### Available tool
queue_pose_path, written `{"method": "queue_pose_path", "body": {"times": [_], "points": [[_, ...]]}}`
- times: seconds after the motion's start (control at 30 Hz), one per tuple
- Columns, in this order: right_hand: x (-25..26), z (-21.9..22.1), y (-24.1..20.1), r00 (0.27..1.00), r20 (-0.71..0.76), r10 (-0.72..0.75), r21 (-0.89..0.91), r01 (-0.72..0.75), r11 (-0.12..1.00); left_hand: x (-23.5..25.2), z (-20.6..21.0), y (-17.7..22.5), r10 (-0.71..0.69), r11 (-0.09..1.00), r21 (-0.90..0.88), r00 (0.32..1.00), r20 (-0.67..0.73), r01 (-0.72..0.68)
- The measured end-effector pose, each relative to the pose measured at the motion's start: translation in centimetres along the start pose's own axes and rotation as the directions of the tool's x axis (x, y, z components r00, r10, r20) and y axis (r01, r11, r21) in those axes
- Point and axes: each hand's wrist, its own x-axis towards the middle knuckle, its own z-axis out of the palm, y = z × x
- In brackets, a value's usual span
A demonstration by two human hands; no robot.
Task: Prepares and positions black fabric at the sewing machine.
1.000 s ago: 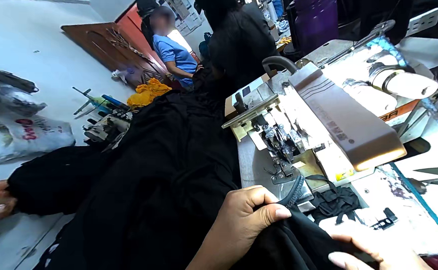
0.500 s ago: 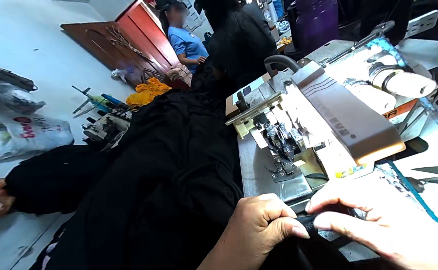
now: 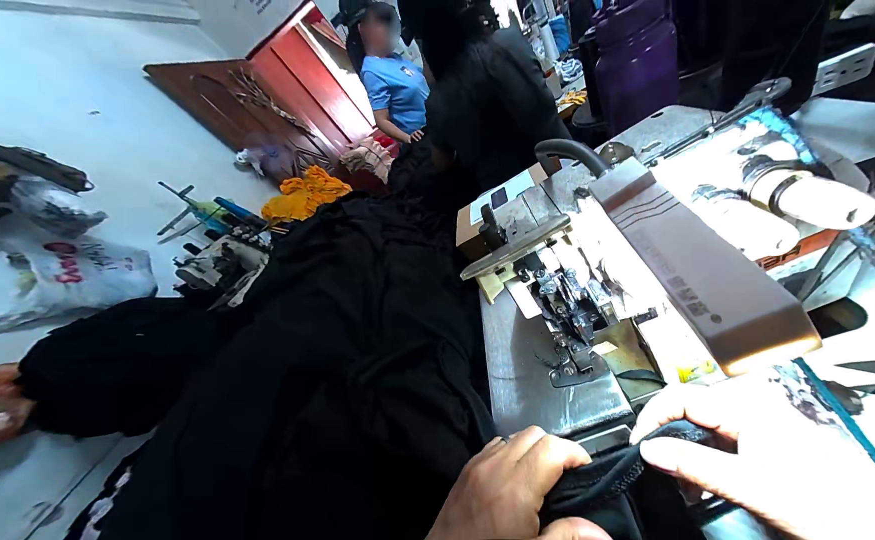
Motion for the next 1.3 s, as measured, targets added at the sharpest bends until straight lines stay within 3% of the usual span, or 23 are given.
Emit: {"method": "queue_pose_path", "body": {"times": [0.2, 0.37, 0.5, 0.7, 0.93, 1.1, 1.3], "points": [[-0.3, 0.3, 0.1, 0.999, -0.024, -0.035, 0.075, 0.036, 0.997, 0.6, 0.7, -1.2, 0.101, 0.989, -0.094, 0.987, -0.124, -0.113], [-1.2, 0.2, 0.4, 0.999, -0.015, -0.028, 0.166, 0.030, 0.986, 0.7, 0.8, -0.3, 0.126, 0.991, -0.045, 0.988, -0.085, -0.130], [-1.7, 0.4, 0.5, 0.999, -0.016, -0.037, 0.206, 0.040, 0.978, 0.4, 0.4, -0.1, 0.091, 0.971, -0.223, 0.996, 0.021, -0.084], [-1.6, 0.5, 0.8, 0.974, -0.078, -0.212, 0.184, 0.223, 0.957, 0.5, 1.9, -1.3, 0.193, 0.978, -0.043, 0.962, -0.193, -0.205], [-1.8, 0.5, 0.8, 0.972, -0.067, -0.223, 0.208, 0.233, 0.950, -0.1, 1.8, -0.1, 0.127, 0.991, 0.055, 0.989, -0.070, -0.124], [-1.9, 0.2, 0.3, 0.983, 0.003, -0.185, 0.212, 0.180, 0.961, 0.1, 1.0, -0.3, 0.173, 0.968, -0.175, 0.983, -0.062, -0.181], [-2.5, 0.5, 0.1, 0.988, 0.023, -0.152, 0.230, 0.143, 0.963, 0.5, 1.3, 0.0, 0.111, 0.988, -0.104, 0.992, -0.059, -0.117]]}}
